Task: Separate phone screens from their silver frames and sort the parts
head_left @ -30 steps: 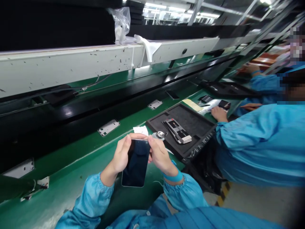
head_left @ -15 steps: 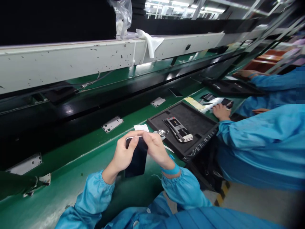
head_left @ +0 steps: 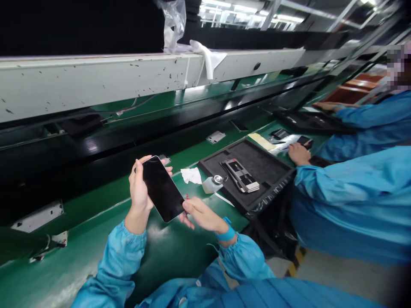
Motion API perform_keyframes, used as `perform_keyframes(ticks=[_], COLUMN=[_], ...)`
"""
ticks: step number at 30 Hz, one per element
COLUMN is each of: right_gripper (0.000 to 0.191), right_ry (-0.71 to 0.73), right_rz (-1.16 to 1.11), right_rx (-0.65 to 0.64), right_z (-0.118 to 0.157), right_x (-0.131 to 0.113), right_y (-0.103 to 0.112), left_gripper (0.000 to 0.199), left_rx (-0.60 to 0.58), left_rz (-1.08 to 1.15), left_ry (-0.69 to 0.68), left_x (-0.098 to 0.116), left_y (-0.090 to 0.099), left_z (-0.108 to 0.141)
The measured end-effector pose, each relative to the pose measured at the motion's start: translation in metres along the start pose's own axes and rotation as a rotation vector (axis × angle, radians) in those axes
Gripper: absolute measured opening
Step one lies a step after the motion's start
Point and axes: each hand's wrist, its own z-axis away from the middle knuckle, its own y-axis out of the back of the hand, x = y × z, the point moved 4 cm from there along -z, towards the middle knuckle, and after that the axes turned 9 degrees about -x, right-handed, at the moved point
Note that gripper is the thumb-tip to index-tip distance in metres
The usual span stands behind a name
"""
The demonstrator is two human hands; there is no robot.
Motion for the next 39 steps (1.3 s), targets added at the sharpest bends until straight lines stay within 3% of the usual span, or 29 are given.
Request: perform_keyframes(ticks=[3, 10, 18, 23, 26, 28, 30, 31, 33, 35, 37, 39], right_gripper=[0.082, 0.080, 0.070, 0.070, 0.068, 0.065, 0.061, 0.061, 0.059, 0.060, 0.061, 0.058], right_ry=[-0.009, 0.050, 0.039, -0.019, 0.024, 0.068, 0.078, 0.067, 0.013, -0.067, -0.121, -0.143], right_rz=[-0.052, -0.145, -0.352, -0.399, -0.341, -0.216, -0.061, 0.002, 0.183, 0.362, 0.464, 0.508], right_rx=[-0.015, 0.133, -0.053, -0.037, -0.045, -0.025, 0.089, 0.202, 0.540, 0.854, 1.025, 1.082], right_z=[-0.004, -0.018, -0.027, -0.027, -0.007, 0.021, 0.060, 0.080, 0.122, 0.156, 0.176, 0.184], right_x=[0.007, 0.019, 0.024, 0.033, 0.026, 0.019, 0.014, 0.015, 0.020, 0.031, 0.047, 0.065], right_y=[0.001, -0.013, -0.029, -0.027, -0.016, 0.004, 0.039, 0.063, 0.118, 0.173, 0.218, 0.251], left_gripper=[0.054, 0.051, 0.053, 0.063, 0.065, 0.065, 0.064, 0.064, 0.063, 0.060, 0.051, 0.039], left_rx=[-0.003, 0.034, 0.103, 0.169, 0.182, 0.204, 0.237, 0.246, 0.250, 0.263, 0.286, 0.303], left_rz=[-0.006, -0.037, -0.087, -0.062, -0.063, -0.078, -0.094, -0.104, -0.153, -0.177, -0.204, -0.242], left_ry=[-0.043, -0.137, -0.278, -0.309, -0.242, -0.198, -0.140, -0.091, 0.077, 0.159, 0.207, 0.226], left_x=[-0.001, -0.003, -0.007, -0.015, -0.024, -0.032, -0.047, -0.059, -0.090, -0.125, -0.159, -0.188], left_y=[-0.004, -0.001, -0.009, -0.008, -0.011, -0.019, -0.031, -0.039, -0.057, -0.075, -0.090, -0.104], left_z=[0.003, 0.003, 0.008, 0.012, 0.003, -0.016, -0.050, -0.072, -0.121, -0.166, -0.202, -0.226])
